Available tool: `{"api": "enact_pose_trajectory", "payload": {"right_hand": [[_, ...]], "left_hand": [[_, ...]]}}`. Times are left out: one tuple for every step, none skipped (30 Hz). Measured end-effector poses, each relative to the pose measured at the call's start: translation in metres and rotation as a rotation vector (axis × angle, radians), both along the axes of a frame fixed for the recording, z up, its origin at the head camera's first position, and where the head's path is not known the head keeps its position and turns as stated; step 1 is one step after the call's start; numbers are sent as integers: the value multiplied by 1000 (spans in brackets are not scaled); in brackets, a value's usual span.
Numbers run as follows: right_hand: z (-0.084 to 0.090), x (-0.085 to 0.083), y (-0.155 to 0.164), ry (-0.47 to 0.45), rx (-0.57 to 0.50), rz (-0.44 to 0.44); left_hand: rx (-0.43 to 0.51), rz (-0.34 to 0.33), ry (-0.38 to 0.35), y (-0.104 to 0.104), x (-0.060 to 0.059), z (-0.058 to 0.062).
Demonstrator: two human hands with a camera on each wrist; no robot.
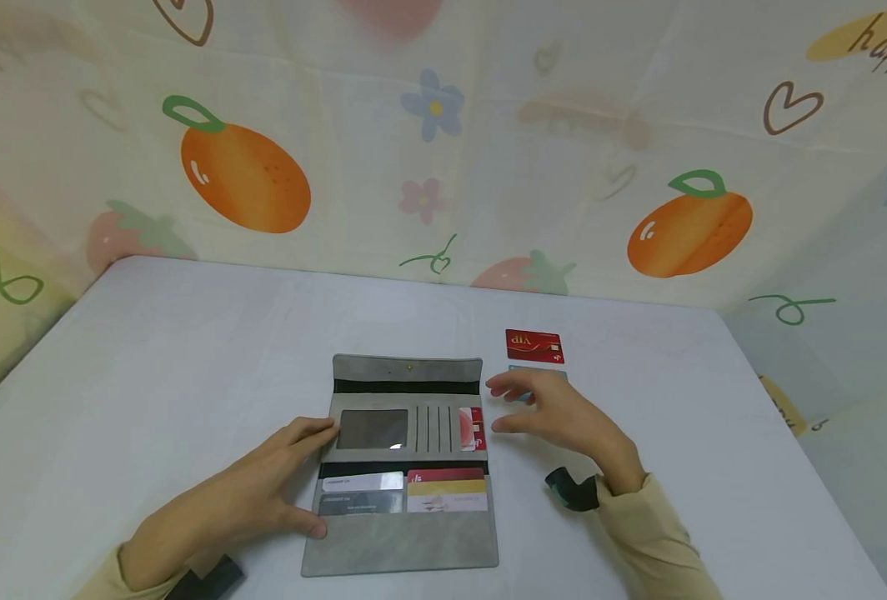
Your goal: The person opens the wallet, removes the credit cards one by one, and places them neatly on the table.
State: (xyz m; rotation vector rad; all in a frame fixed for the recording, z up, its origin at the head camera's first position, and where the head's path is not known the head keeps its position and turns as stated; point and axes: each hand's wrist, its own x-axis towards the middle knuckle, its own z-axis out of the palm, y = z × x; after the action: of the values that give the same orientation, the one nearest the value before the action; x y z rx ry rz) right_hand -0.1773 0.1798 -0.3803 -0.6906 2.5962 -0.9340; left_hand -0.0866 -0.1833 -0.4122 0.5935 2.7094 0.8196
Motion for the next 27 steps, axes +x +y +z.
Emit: {"api": "enact_pose_trajectory", "payload": {"right_hand": [[0, 1, -2, -6, 5, 3], [-1, 1, -3, -11, 11, 6], [-1, 2, -5, -14, 17, 10], [-2, 3, -7, -14, 22, 12], [-3, 3, -9, -14, 30, 16], [-3, 4, -10, -14, 36, 18], [-4, 4, -12, -15, 39, 21], [-4, 5, -14, -16, 43, 23], [-5, 5, -15, -18, 46, 23], [-6, 6, -17, -21, 50, 22], [-6, 6, -18, -24, 53, 22], [-7, 7, -19, -28, 55, 19], [-8, 8, -21, -29, 59, 19], [-9, 8, -22, -27, 66, 18], [-9, 9, -23, -24, 73, 19], [-10, 9, -24, -18, 81, 22], [-10, 9, -26, -11, 89, 25], [-11, 10, -27, -4, 96, 29], [-11, 10, -28, 4, 104, 35], [-12, 10, -29, 10, 112, 38], [-12, 10, -30, 18, 119, 41], [-13, 10, -31, 23, 125, 44], [-13, 10, -31, 28, 131, 46], [-14, 10, -32, 32, 136, 47], [-14, 10, -32, 36, 142, 48], [-14, 10, -32, 39, 147, 47], [-15, 10, -33, 46, 152, 52]], "left_hand": [[1, 0, -1, 0, 0, 0], [2, 0, -2, 0, 0, 0], [1, 0, 0, 0, 0, 0], [0, -1, 4, 0, 0, 0], [-1, -2, 9, 0, 0, 0], [-2, -4, 16, 0, 0, 0], [-5, -6, 23, 0, 0, 0], [-7, -7, 28, 0, 0, 0], [-9, -8, 34, 0, 0, 0], [-9, -9, 36, 0, 0, 0], [-10, -9, 37, 0, 0, 0], [-10, -9, 36, 0, -1, 0], [-10, -8, 34, 0, -1, 0], [-10, -7, 33, 0, -1, 0], [-11, -7, 32, 0, -1, 0], [-10, -7, 32, 0, 0, 0], [-11, -6, 31, -1, 0, 0], [-11, -5, 30, -1, 0, 0], [-11, -5, 27, -1, 0, 0], [-12, -4, 26, -1, 0, -1], [-12, -4, 24, -1, 0, -1], [-12, -3, 21, -1, 0, -1], [-11, -2, 18, 0, -1, -1], [-11, -2, 15, 0, -1, -1], [-11, -2, 15, 0, -1, -1], [-10, -2, 16, 0, -1, -1], [-10, -3, 18, 0, -1, -1]]}}
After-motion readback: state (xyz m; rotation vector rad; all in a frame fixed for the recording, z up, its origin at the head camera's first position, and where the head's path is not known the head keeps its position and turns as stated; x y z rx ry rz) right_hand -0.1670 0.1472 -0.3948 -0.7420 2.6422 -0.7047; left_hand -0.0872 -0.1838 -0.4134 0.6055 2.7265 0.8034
